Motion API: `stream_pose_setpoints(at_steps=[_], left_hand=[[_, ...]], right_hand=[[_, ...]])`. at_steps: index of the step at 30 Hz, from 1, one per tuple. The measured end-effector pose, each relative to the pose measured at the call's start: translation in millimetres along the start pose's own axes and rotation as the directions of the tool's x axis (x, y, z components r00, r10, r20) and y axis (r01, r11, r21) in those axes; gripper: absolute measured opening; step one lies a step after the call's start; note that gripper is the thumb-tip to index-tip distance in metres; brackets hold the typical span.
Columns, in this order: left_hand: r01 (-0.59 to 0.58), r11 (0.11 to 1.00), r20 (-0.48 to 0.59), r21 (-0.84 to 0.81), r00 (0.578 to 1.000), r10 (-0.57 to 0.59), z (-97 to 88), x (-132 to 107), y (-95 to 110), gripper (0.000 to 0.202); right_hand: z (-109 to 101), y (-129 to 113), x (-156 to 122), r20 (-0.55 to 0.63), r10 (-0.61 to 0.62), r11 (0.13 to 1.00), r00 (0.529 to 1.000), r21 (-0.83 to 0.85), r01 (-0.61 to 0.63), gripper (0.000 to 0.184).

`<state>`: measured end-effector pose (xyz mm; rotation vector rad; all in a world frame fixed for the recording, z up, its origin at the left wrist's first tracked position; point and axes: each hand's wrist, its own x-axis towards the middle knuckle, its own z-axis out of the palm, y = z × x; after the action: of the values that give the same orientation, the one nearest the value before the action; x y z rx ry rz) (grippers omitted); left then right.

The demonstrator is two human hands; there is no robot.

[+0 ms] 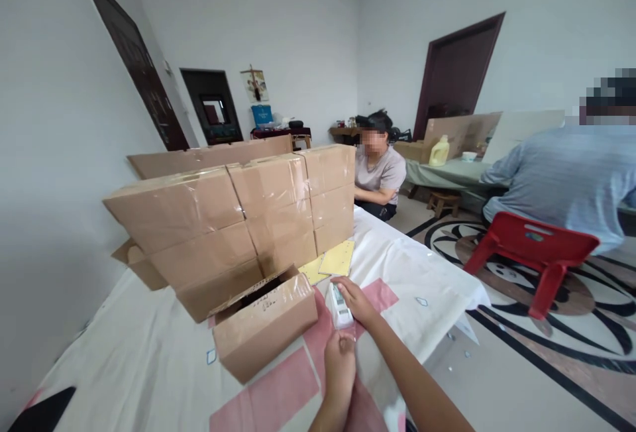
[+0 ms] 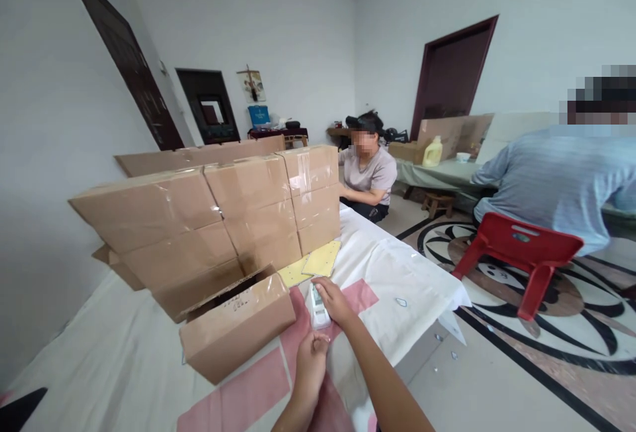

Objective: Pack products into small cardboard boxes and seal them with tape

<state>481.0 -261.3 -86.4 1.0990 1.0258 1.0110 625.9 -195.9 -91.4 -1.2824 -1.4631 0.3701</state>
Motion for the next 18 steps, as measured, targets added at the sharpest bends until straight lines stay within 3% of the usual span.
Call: stream_pose_setpoints(at_steps=[5, 9, 13, 15, 18], left_hand=[[-0.084, 0.994, 0.008, -0.064, 0.996, 0.085, -4.9, -8, -8, 0.048], [-0.182, 0.980, -0.113, -0.085, 0.979, 0.172, -26.1, -9, 3, 0.060], [-0.238, 0.971, -0.093, 0.034, 0.966, 0.240, -58.7, -21, 42, 0.056], [-0.289, 0.954, -0.095, 0.080, 0.951, 0.296, -72.4, -26, 64, 0.048], [-0.359, 0.927, -0.114, 0.112, 0.922, 0.371, -87.0, -30, 89, 0.038]], right_hand=[[-6, -2, 1, -0.129, -0.043, 0.999, 0.991, -0.012, 0.042, 0.044], [-20, -20, -6, -0.188, -0.054, 0.999, 0.981, -0.011, 0.053, 0.030], [-22, -73, -15, 0.052, -0.081, 0.997, 0.995, 0.023, 0.079, 0.026], [-18, -107, -13, 0.184, -0.090, 0.996, 0.979, 0.036, 0.085, 0.028], [-9, -149, -4, 0.291, -0.126, 0.992, 0.949, 0.057, 0.114, 0.032]])
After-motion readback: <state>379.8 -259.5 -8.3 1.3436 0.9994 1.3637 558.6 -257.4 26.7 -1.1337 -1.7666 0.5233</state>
